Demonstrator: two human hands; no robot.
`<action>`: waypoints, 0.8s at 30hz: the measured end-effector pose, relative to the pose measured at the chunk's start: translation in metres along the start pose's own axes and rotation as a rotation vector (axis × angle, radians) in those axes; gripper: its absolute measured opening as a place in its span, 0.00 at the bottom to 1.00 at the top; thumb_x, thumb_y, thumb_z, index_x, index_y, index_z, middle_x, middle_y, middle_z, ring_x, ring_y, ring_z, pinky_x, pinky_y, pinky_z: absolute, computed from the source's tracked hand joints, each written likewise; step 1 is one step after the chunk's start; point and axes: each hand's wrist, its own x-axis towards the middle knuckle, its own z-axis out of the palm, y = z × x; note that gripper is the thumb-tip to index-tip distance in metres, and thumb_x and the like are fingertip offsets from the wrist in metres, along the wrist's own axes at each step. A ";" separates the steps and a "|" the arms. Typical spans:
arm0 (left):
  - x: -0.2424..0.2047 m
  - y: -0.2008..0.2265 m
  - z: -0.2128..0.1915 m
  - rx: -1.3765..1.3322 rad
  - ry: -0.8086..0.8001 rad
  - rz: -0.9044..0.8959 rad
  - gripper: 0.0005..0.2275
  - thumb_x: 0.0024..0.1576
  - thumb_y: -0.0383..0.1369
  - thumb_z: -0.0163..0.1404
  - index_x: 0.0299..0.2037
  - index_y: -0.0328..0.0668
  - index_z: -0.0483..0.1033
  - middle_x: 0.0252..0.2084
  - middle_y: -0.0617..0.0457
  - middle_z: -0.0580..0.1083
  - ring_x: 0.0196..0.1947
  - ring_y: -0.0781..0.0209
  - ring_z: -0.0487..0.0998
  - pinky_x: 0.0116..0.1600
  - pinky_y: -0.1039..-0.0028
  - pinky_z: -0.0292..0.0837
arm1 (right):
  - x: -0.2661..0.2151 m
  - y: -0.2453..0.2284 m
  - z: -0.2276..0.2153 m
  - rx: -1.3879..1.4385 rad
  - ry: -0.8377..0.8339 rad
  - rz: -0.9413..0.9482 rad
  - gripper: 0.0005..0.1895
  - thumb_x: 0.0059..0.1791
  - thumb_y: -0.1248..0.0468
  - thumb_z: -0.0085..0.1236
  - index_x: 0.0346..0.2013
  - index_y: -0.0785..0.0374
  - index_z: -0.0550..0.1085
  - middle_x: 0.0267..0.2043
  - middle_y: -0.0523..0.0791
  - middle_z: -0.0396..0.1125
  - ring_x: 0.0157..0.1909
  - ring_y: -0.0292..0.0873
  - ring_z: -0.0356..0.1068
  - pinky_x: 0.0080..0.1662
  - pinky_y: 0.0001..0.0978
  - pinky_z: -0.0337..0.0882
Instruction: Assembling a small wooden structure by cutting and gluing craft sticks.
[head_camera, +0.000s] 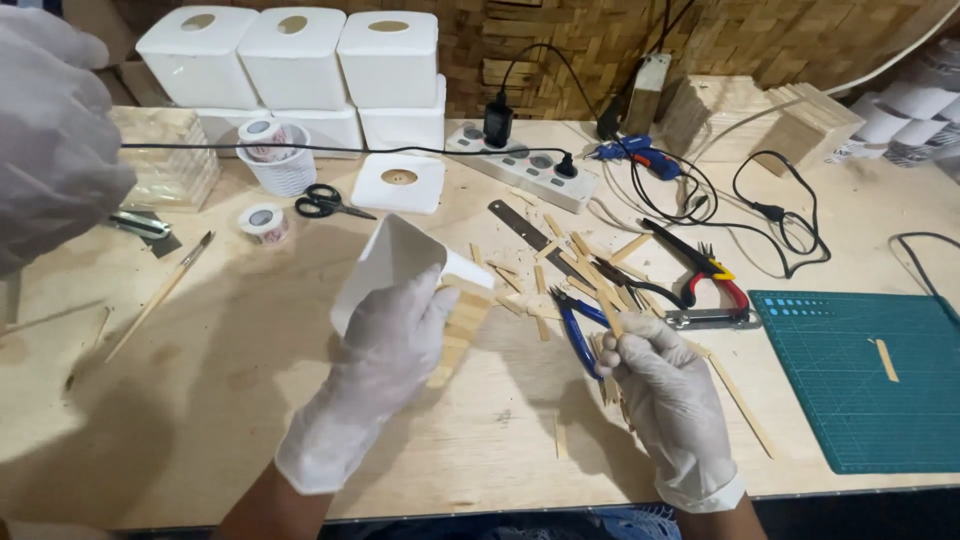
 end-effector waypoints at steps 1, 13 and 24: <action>0.005 0.007 -0.035 -0.507 -0.012 -0.236 0.10 0.63 0.34 0.43 0.46 0.40 0.75 0.33 0.55 0.68 0.21 0.58 0.69 0.21 0.66 0.61 | -0.001 0.000 0.004 -0.029 -0.025 -0.034 0.05 0.52 0.75 0.55 0.41 0.74 0.76 0.34 0.55 0.71 0.35 0.47 0.70 0.41 0.33 0.74; -0.023 0.067 -0.075 -1.451 0.222 -0.518 0.15 0.64 0.32 0.47 0.58 0.35 0.76 0.57 0.47 0.80 0.57 0.61 0.80 0.61 0.73 0.72 | -0.014 0.007 0.052 -0.349 0.048 -0.290 0.08 0.43 0.77 0.64 0.36 0.70 0.81 0.36 0.52 0.76 0.35 0.44 0.74 0.40 0.30 0.76; -0.031 0.071 -0.060 -1.609 0.184 -0.547 0.16 0.63 0.33 0.47 0.58 0.33 0.76 0.58 0.45 0.79 0.56 0.60 0.81 0.61 0.73 0.75 | -0.015 0.018 0.057 -0.354 0.072 -0.297 0.10 0.42 0.80 0.64 0.37 0.71 0.81 0.39 0.54 0.75 0.42 0.46 0.75 0.49 0.31 0.78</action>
